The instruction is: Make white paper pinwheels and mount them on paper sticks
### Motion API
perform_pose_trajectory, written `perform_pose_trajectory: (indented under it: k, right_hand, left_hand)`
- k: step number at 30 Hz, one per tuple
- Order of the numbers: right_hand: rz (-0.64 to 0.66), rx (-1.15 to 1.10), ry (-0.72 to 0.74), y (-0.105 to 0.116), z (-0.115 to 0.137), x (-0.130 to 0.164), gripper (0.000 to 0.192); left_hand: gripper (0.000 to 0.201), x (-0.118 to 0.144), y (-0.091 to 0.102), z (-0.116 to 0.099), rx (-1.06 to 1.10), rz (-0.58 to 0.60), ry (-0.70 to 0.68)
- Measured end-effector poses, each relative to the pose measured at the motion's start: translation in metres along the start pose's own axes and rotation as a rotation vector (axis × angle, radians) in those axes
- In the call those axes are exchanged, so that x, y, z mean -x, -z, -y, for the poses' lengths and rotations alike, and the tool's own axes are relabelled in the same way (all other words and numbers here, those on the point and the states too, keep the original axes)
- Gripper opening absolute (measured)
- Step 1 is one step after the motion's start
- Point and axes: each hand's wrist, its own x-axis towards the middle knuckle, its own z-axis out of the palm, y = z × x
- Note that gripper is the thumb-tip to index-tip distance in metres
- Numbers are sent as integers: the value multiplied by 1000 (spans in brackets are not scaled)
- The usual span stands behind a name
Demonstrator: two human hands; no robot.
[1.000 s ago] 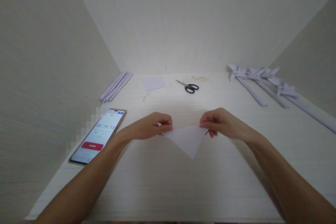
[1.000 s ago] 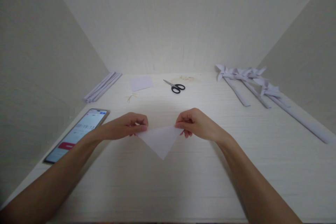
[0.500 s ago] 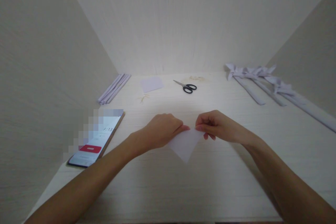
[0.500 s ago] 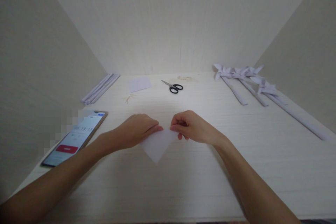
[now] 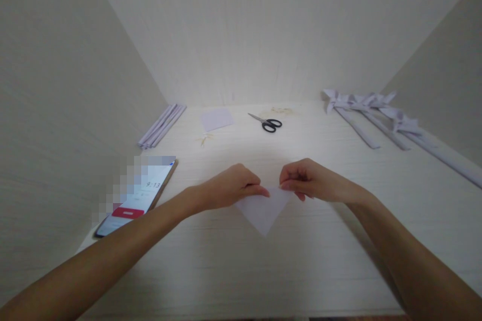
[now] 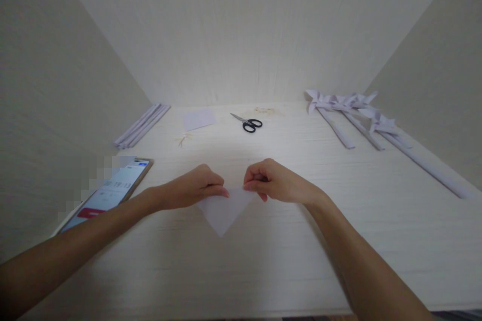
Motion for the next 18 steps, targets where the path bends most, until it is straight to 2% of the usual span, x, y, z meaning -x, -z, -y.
perform_pose_trajectory:
  k: [12,18]
  right_hand:
    - [-11,-8,33,1,-2,1,16]
    - [-19,-48,55,0,-3,1,15]
  left_hand:
    - [43,2,3,-3,17,33,-75]
    - [43,2,8,-3,-7,50,-61]
